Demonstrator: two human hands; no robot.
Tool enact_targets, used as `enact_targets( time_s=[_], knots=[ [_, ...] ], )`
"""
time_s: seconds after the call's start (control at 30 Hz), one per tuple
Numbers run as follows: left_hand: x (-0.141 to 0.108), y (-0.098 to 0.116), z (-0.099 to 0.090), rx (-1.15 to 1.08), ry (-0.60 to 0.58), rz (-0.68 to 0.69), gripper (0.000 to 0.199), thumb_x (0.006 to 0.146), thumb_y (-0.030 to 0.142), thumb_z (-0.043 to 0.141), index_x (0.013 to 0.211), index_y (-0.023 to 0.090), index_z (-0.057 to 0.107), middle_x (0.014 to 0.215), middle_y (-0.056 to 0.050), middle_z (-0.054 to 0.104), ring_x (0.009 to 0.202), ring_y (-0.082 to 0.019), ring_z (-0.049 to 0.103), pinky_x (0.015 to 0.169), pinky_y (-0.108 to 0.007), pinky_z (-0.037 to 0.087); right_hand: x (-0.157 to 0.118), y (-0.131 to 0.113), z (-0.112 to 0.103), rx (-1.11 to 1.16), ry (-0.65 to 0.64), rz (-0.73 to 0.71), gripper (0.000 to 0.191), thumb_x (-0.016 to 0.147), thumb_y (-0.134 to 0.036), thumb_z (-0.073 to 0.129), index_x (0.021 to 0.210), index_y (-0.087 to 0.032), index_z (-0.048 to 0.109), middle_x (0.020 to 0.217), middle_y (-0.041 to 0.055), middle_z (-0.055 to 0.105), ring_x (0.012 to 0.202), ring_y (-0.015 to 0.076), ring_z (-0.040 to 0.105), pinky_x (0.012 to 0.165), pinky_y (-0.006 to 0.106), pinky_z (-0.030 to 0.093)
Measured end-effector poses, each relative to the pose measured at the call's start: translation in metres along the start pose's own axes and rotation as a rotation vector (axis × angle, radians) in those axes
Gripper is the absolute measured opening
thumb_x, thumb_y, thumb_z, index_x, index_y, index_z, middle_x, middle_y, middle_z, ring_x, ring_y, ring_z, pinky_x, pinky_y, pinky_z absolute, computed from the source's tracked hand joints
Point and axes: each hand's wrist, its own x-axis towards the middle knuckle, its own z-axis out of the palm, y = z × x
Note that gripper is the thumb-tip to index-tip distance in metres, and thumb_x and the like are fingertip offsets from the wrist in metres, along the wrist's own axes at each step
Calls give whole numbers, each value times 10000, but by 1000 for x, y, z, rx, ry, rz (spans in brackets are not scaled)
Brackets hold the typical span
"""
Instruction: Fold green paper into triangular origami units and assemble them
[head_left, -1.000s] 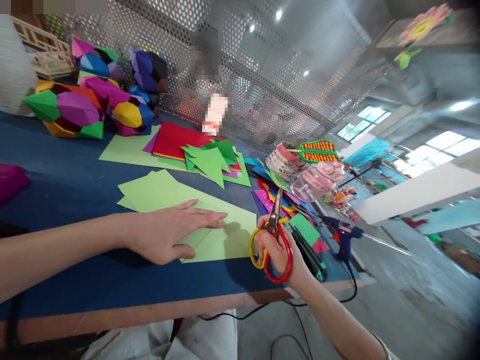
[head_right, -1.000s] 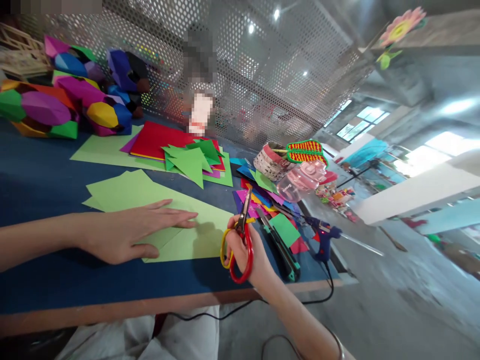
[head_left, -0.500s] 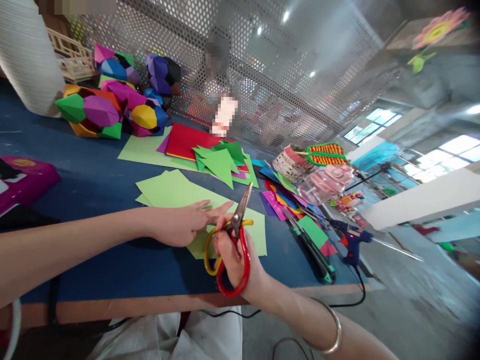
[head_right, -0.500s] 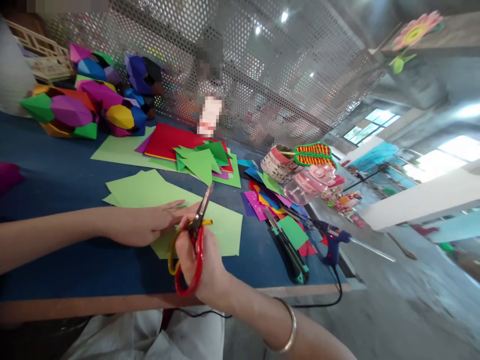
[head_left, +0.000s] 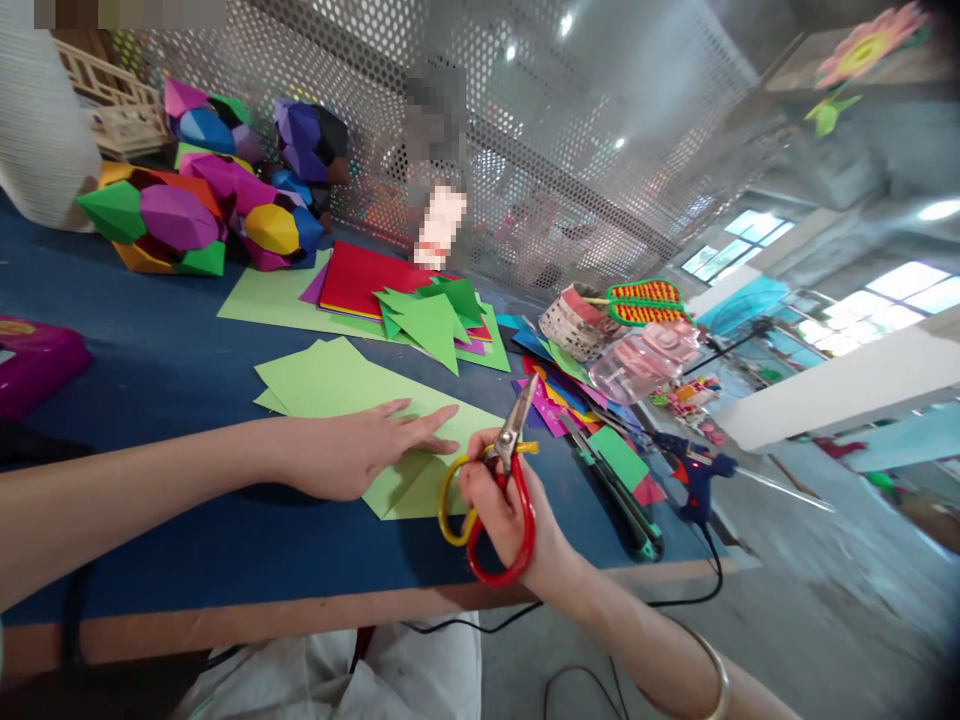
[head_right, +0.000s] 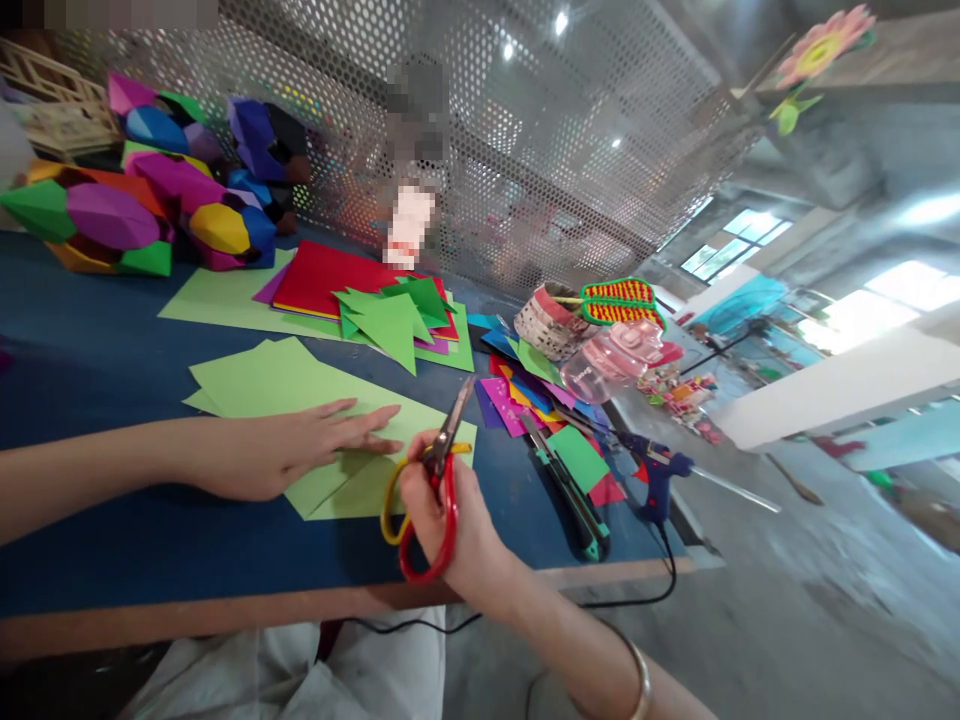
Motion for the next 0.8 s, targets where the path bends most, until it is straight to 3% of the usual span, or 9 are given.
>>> enact_targets(
  time_s=[0.2, 0.33, 0.47, 0.6, 0.8],
  knots=[
    [-1, 5, -3, -108, -51, -108, 1016, 767, -41, 373, 1604, 300, -91, 1624, 26, 336, 1541, -300, 66, 1201, -540, 266, -8, 20, -60, -112, 47, 60, 158, 946, -367, 533, 1028, -234, 509, 738, -39, 493, 612, 127, 472, 536, 234, 407],
    [0, 1, -1, -152, -77, -95, 981, 816, -47, 343, 1594, 318, -131, 1640, 22, 298, 1542, -297, 14, 1219, -593, 165, -10, 31, -86, -184, 34, 55, 202, 959, -408, 521, 1068, -239, 503, 754, -38, 497, 605, 124, 481, 544, 237, 418],
    [0, -3, 1, -151, -52, -7, 927, 882, -32, 300, 1576, 349, -182, 1646, 25, 285, 1550, -243, 58, 1235, -578, 71, -11, 27, -95, -300, 36, 10, 204, 947, -413, 503, 1035, -230, 511, 738, -25, 528, 603, 137, 511, 549, 252, 442],
    [1, 3, -3, -163, -62, -47, 905, 894, -11, 322, 1588, 325, -152, 1640, 6, 299, 1546, -255, 107, 1235, -576, 86, -6, 14, -95, -402, -17, -25, 198, 946, -413, 480, 1014, -232, 523, 687, -31, 547, 559, 143, 512, 531, 262, 443],
    [2, 11, -6, -115, -52, -60, 1087, 712, -89, 381, 1598, 304, -111, 1640, 7, 296, 1540, -276, 125, 1241, -576, 98, 34, -7, -95, -786, -7, -18, 200, 927, -396, 544, 992, -207, 563, 812, 56, 701, 744, 218, 663, 670, 303, 467]
  ],
)
